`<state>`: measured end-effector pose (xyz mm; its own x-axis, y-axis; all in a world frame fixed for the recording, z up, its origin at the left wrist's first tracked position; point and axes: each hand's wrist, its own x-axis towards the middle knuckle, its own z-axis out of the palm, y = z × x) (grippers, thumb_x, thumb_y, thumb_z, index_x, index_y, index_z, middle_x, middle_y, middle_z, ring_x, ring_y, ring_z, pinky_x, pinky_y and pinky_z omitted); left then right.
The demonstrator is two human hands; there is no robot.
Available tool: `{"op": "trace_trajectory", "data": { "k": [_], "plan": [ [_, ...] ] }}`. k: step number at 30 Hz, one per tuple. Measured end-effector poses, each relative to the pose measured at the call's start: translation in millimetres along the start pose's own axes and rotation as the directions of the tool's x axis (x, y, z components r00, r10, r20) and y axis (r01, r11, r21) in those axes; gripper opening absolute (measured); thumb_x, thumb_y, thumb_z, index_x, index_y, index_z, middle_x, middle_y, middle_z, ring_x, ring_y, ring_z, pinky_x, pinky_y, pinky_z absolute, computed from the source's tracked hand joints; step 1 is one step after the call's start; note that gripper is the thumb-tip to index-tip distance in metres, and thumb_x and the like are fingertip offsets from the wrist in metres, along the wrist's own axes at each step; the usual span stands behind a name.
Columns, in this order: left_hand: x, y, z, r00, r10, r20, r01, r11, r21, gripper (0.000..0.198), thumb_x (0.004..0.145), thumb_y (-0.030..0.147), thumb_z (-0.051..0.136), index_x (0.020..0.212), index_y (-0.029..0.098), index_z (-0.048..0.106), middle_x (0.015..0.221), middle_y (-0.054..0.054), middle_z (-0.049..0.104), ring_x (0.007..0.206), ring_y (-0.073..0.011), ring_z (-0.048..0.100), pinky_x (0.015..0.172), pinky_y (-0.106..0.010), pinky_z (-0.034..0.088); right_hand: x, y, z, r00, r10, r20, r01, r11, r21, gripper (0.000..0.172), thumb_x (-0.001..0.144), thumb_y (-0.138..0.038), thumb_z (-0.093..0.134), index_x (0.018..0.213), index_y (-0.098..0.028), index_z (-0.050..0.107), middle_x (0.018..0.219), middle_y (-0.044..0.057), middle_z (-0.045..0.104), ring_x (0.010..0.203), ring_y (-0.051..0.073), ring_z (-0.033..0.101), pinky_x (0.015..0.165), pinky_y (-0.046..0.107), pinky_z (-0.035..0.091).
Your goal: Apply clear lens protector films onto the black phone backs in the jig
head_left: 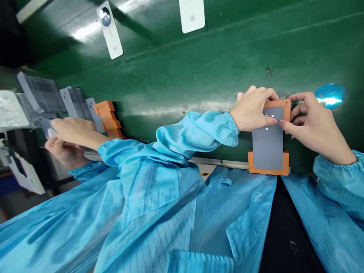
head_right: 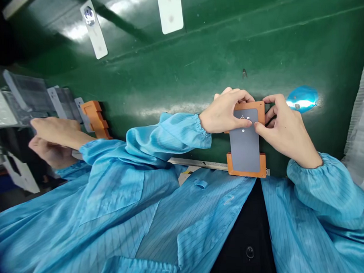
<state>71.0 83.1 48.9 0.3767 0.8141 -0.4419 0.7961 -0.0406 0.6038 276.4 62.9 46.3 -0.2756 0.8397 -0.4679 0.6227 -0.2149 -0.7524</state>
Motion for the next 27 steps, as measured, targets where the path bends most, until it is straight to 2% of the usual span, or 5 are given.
{"op": "trace_trajectory", "data": {
  "k": [6, 13, 21, 27],
  "plan": [
    [5, -1, -1.2, 1.0, -0.006, 0.005, 0.006, 1.0, -0.018, 0.04, 0.078, 0.034, 0.082, 0.112, 0.022, 0.065, 0.11, -0.005, 0.07, 0.12, -0.0342, 0.056, 0.104, -0.051, 0.04, 3, 1, 0, 0.999, 0.021, 0.025, -0.023, 0.997, 0.072, 0.061, 0.074, -0.043, 0.075, 0.128, -0.026, 0.054, 0.09, -0.001, 0.07, 0.069, 0.021, 0.073, 0.069, 0.038, 0.058],
    [8, 6, -10.6, 0.997, -0.051, 0.064, 0.052, 0.999, -0.016, 0.042, 0.076, 0.033, 0.085, 0.11, 0.021, 0.064, 0.105, -0.003, 0.071, 0.12, -0.0327, 0.056, 0.101, -0.047, 0.04, 3, 2, -1, 0.999, 0.026, 0.02, -0.028, 0.995, 0.093, 0.063, 0.071, -0.043, 0.075, 0.127, -0.026, 0.054, 0.088, -0.002, 0.069, 0.067, 0.022, 0.073, 0.065, 0.038, 0.06],
    [7, 9, -12.5, 0.996, -0.065, 0.053, 0.068, 0.996, -0.06, 0.04, 0.074, 0.028, 0.086, 0.108, 0.017, 0.066, 0.102, -0.003, 0.071, 0.116, -0.0299, 0.058, 0.101, -0.047, 0.041, 4, 4, -1, 1.0, 0.023, 0.014, -0.024, 0.995, 0.092, 0.065, 0.068, -0.045, 0.077, 0.126, -0.025, 0.055, 0.084, -0.002, 0.069, 0.067, 0.024, 0.074, 0.063, 0.038, 0.06],
    [12, 9, -9.7, 0.992, -0.117, 0.042, 0.119, 0.991, -0.059, 0.039, 0.066, 0.028, 0.091, 0.097, 0.022, 0.068, 0.098, -0.002, 0.073, 0.109, -0.0278, 0.057, 0.095, -0.05, 0.041, 7, 6, 1, 1.0, 0.017, 0.009, -0.017, 0.993, 0.118, 0.064, 0.066, -0.044, 0.078, 0.123, -0.026, 0.055, 0.082, -0.002, 0.068, 0.067, 0.024, 0.073, 0.06, 0.037, 0.059]
  ]
}}
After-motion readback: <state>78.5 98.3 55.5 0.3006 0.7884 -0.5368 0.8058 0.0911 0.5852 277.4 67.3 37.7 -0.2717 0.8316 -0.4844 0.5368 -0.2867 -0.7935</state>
